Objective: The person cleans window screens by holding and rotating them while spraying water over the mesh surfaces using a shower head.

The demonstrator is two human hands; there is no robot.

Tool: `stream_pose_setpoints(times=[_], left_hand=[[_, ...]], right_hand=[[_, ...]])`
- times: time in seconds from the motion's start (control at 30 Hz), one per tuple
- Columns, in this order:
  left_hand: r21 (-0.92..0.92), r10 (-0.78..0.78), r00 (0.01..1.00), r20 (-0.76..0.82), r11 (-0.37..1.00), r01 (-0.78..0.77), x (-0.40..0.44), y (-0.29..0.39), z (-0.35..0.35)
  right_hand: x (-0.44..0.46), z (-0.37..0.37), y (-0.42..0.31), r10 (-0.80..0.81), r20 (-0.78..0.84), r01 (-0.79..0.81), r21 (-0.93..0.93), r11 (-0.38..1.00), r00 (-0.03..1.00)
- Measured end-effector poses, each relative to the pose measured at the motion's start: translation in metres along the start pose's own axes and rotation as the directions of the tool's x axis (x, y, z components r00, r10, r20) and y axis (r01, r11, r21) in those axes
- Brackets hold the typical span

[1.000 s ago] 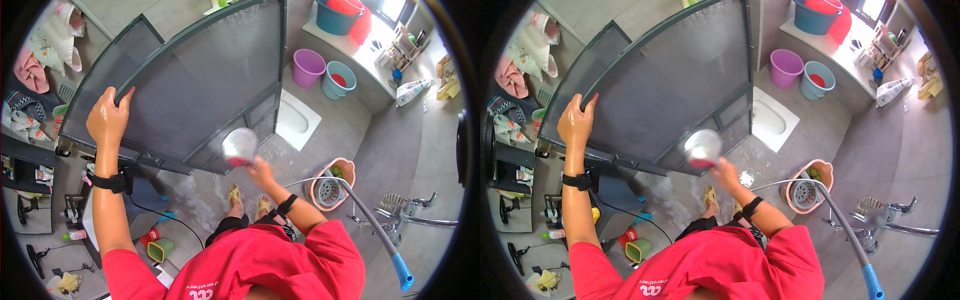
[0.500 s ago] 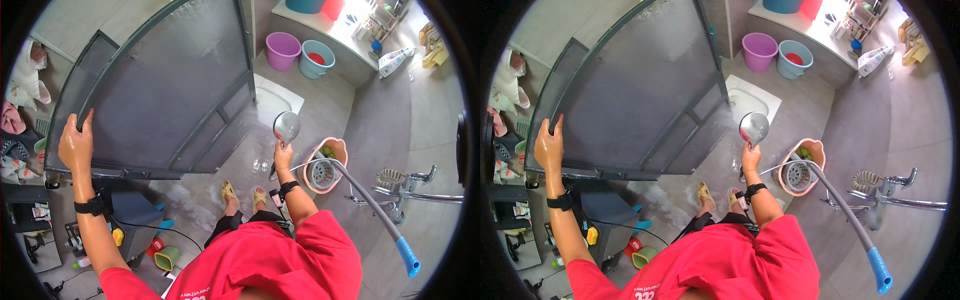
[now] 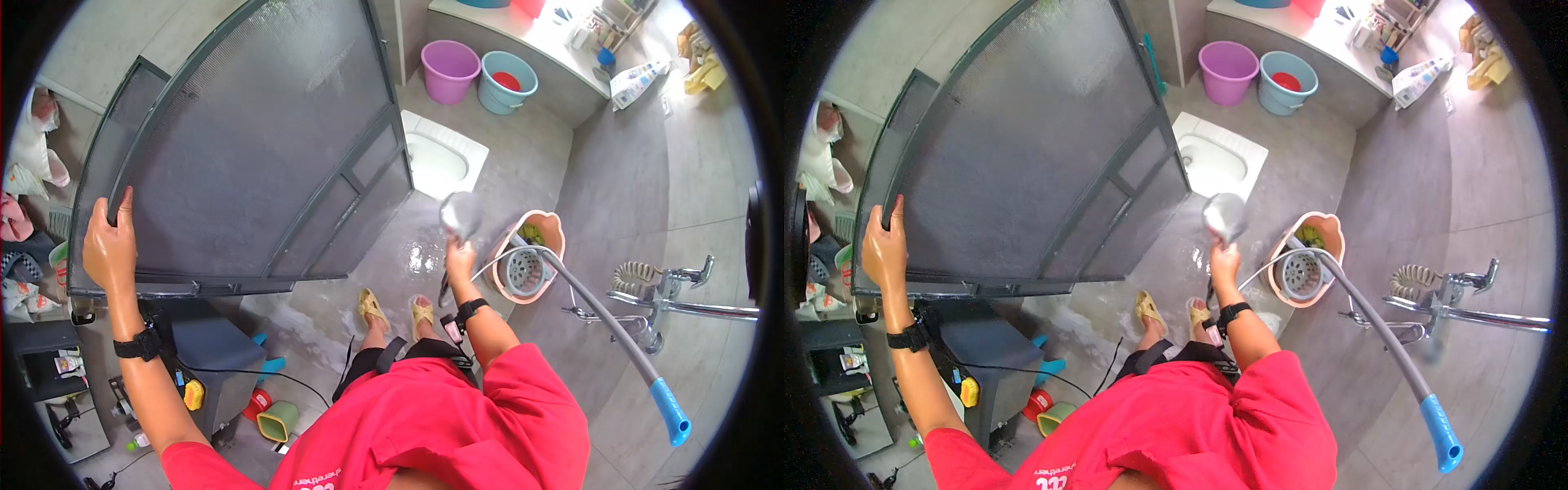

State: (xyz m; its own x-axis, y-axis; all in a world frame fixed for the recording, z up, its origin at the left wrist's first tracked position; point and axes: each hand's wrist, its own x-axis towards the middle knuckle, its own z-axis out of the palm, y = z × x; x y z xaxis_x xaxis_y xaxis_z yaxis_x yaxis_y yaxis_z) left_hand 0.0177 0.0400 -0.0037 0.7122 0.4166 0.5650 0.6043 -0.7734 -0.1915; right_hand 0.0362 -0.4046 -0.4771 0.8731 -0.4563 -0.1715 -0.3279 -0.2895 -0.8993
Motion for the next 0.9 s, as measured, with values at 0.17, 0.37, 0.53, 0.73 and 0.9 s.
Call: stream_pose_setpoints(times=[0.17, 0.37, 0.53, 0.73, 0.9], left_hand=[[-0.045, -0.011, 1.0, 0.012, 0.999, 0.011, 0.0, 0.002, 0.0], [0.009, -0.053, 0.997, 0.06, 0.999, 0.053, 0.001, 0.003, -0.003], [-0.039, -0.122, 0.975, 0.185, 0.991, 0.132, 0.003, 0.008, -0.01], [-0.043, 0.013, 1.0, -0.014, 0.999, -0.013, 0.0, 0.001, -0.001], [0.007, 0.005, 1.0, -0.017, 1.0, -0.004, -0.002, 0.004, -0.004]], right_hand=[[0.023, -0.003, 0.004, 0.113, -0.088, -0.09, 0.232, 0.968, 0.99], [-0.017, 0.015, 0.052, -0.135, 0.341, 0.203, -0.174, 0.964, 0.931], [-0.025, 0.001, -0.057, 0.138, 0.31, -0.143, -0.007, 0.99, 0.941], [-0.064, 0.023, -0.045, -0.147, 0.554, 0.149, 0.041, 0.988, 0.819], [-0.077, 0.03, -0.028, -0.196, 0.594, 0.272, -0.04, 0.961, 0.78]])
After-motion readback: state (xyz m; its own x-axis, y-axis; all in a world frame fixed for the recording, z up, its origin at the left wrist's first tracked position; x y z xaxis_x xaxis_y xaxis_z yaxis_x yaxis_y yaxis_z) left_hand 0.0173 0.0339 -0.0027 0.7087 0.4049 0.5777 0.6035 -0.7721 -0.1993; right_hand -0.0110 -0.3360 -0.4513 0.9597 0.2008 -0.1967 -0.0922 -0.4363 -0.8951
